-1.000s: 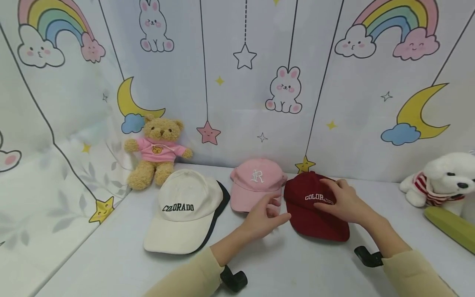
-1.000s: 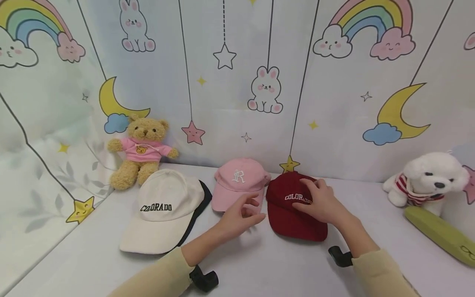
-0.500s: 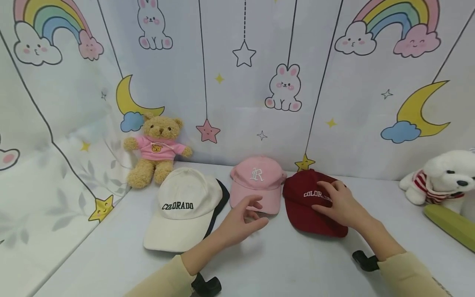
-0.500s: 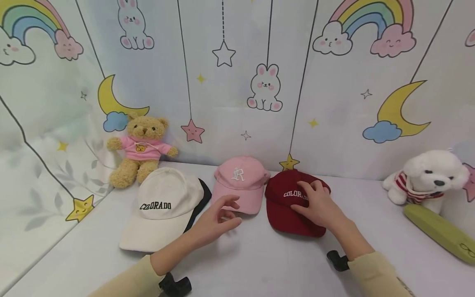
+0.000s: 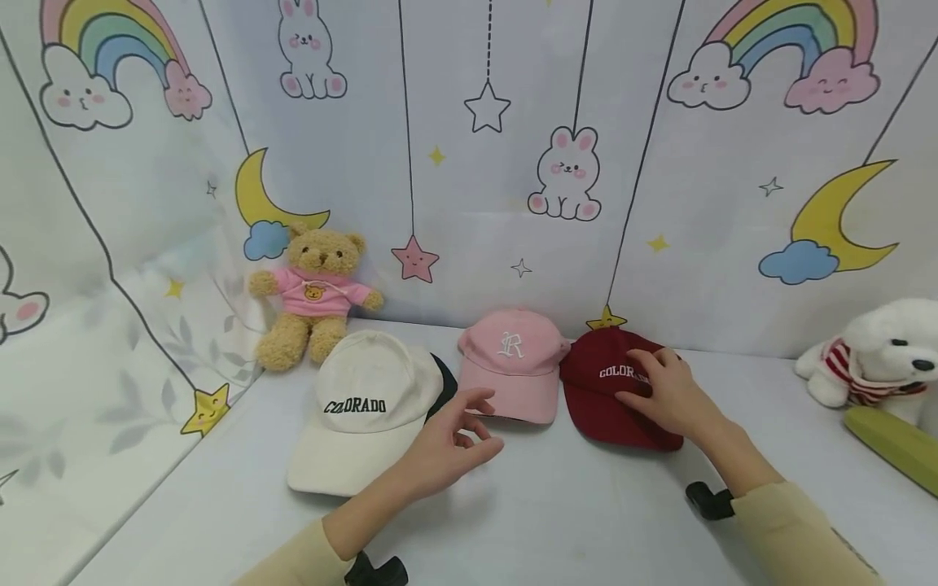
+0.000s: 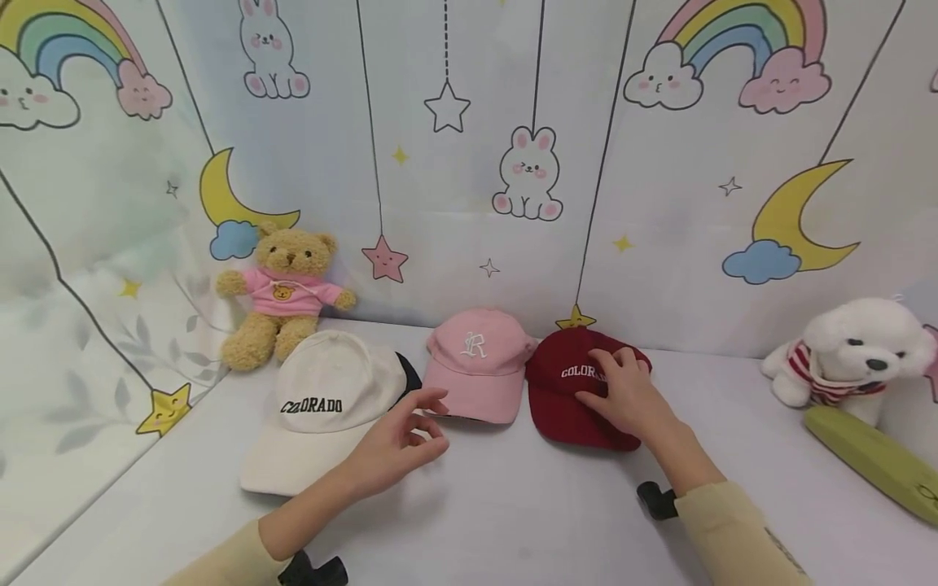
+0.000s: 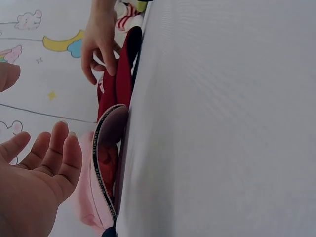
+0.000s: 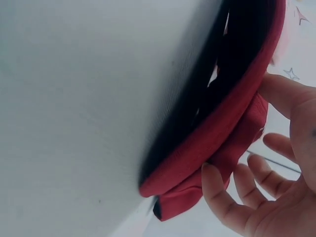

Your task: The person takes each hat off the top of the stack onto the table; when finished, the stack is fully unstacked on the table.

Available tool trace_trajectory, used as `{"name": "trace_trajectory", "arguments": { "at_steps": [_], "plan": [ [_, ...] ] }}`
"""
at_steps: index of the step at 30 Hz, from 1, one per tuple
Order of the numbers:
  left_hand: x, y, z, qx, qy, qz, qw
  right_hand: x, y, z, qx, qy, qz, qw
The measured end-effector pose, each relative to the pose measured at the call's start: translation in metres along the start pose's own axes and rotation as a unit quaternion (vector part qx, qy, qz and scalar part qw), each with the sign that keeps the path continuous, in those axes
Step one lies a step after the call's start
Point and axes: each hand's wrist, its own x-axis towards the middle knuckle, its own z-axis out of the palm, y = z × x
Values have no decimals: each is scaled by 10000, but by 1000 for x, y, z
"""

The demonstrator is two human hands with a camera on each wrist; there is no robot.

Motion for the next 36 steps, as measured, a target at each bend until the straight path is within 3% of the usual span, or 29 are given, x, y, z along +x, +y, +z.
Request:
{"name": "trace_trajectory", "arguments": {
  "at_steps": [5,13,18,27,36],
  "plan": [
    [-4,-2,-6,-17,75,147,9999,6,1,1,-20,-63,115,9999],
    [-12,-3,-15,14,205,34,9998,14,0,3,-122,-179,213,9995],
    [-17,-4,-25,168,303,125,9993,18,-7,-1,-275,-197,229,9992],
    [-27,-10,-45,494,739,95,9960,35,-43,0,25,-105,132,9999],
    [-41,-15,-70,732,1109,352,9905,58,-92,17,617,-127,-83,9980]
  ]
}}
